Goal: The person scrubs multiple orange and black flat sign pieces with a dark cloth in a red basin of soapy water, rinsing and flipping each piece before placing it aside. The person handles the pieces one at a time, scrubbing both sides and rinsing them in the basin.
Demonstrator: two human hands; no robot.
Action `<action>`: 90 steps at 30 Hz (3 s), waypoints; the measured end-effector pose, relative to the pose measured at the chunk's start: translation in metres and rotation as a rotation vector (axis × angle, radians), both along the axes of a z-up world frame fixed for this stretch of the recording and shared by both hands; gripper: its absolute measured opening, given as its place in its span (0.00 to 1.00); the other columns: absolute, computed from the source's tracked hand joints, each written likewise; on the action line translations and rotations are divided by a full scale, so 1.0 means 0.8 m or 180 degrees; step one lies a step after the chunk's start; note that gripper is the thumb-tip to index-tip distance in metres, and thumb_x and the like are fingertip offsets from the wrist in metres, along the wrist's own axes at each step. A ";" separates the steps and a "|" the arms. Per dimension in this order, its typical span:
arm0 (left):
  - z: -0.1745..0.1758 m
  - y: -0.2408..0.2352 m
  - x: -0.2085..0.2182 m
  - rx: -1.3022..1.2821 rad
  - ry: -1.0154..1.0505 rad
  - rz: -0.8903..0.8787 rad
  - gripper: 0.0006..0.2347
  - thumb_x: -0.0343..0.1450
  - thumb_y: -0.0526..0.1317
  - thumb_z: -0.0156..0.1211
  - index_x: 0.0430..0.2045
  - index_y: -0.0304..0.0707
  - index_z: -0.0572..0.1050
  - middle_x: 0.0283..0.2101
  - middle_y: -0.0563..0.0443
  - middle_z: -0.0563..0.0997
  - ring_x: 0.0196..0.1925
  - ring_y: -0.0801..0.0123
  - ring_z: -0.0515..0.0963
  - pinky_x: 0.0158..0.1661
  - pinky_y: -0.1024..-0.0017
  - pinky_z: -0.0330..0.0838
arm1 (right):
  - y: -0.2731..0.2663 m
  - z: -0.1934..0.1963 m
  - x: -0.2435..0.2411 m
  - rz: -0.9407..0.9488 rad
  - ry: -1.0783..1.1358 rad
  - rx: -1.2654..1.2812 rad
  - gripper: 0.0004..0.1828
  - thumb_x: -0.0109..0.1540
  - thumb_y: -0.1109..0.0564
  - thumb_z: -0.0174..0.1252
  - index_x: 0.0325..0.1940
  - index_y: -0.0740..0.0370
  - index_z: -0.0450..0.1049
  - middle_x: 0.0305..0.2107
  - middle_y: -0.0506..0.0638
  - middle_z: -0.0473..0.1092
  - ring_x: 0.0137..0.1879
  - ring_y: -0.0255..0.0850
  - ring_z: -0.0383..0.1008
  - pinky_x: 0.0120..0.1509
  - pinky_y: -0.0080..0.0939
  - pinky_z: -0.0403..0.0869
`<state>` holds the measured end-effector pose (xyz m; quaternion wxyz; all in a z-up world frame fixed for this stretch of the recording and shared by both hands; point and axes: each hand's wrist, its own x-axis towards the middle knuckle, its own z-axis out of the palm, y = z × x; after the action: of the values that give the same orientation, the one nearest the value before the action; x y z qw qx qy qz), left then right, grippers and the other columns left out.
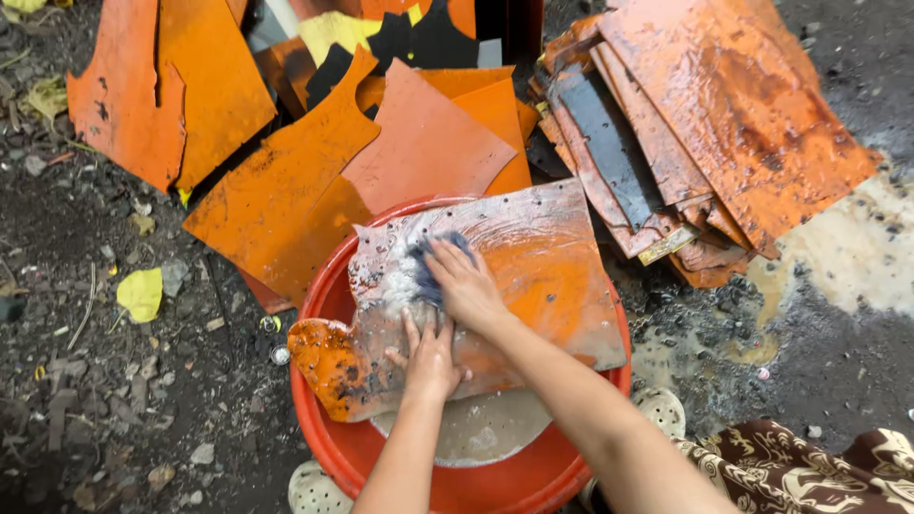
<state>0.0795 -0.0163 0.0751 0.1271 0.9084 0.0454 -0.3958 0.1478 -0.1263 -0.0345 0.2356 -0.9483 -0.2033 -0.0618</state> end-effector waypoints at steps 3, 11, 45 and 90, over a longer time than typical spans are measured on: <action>0.004 -0.002 0.004 -0.0044 -0.0027 0.0044 0.53 0.58 0.44 0.80 0.74 0.66 0.41 0.79 0.64 0.28 0.80 0.53 0.25 0.65 0.20 0.35 | -0.109 0.006 -0.020 -0.0297 -0.0137 -0.0238 0.30 0.57 0.59 0.57 0.65 0.58 0.69 0.69 0.56 0.61 0.76 0.56 0.56 0.73 0.69 0.54; -0.010 -0.008 0.012 -0.0061 -0.0126 0.0331 0.54 0.57 0.44 0.80 0.75 0.63 0.40 0.79 0.61 0.29 0.79 0.48 0.25 0.63 0.19 0.37 | -0.043 0.007 0.043 -0.1098 0.0160 0.0254 0.17 0.68 0.54 0.50 0.60 0.53 0.73 0.62 0.52 0.66 0.69 0.47 0.63 0.72 0.59 0.62; -0.027 -0.004 0.023 0.0003 -0.0314 0.0084 0.55 0.59 0.48 0.78 0.75 0.62 0.36 0.79 0.58 0.24 0.79 0.46 0.22 0.61 0.15 0.34 | -0.101 -0.028 -0.130 -0.1062 -0.0346 -0.0640 0.30 0.63 0.55 0.51 0.70 0.63 0.64 0.71 0.62 0.59 0.77 0.53 0.59 0.74 0.72 0.54; -0.043 0.003 0.015 -0.0047 -0.0341 0.0203 0.58 0.54 0.50 0.82 0.75 0.48 0.40 0.79 0.60 0.29 0.80 0.54 0.26 0.64 0.19 0.28 | -0.135 -0.030 -0.153 -0.1835 0.0037 -0.0576 0.26 0.60 0.57 0.56 0.64 0.51 0.70 0.68 0.47 0.64 0.67 0.52 0.64 0.60 0.65 0.66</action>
<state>0.0912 -0.0141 0.0408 0.1487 0.9254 0.0645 -0.3427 0.0250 -0.2341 -0.0586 0.1240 -0.9844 0.0709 -0.1024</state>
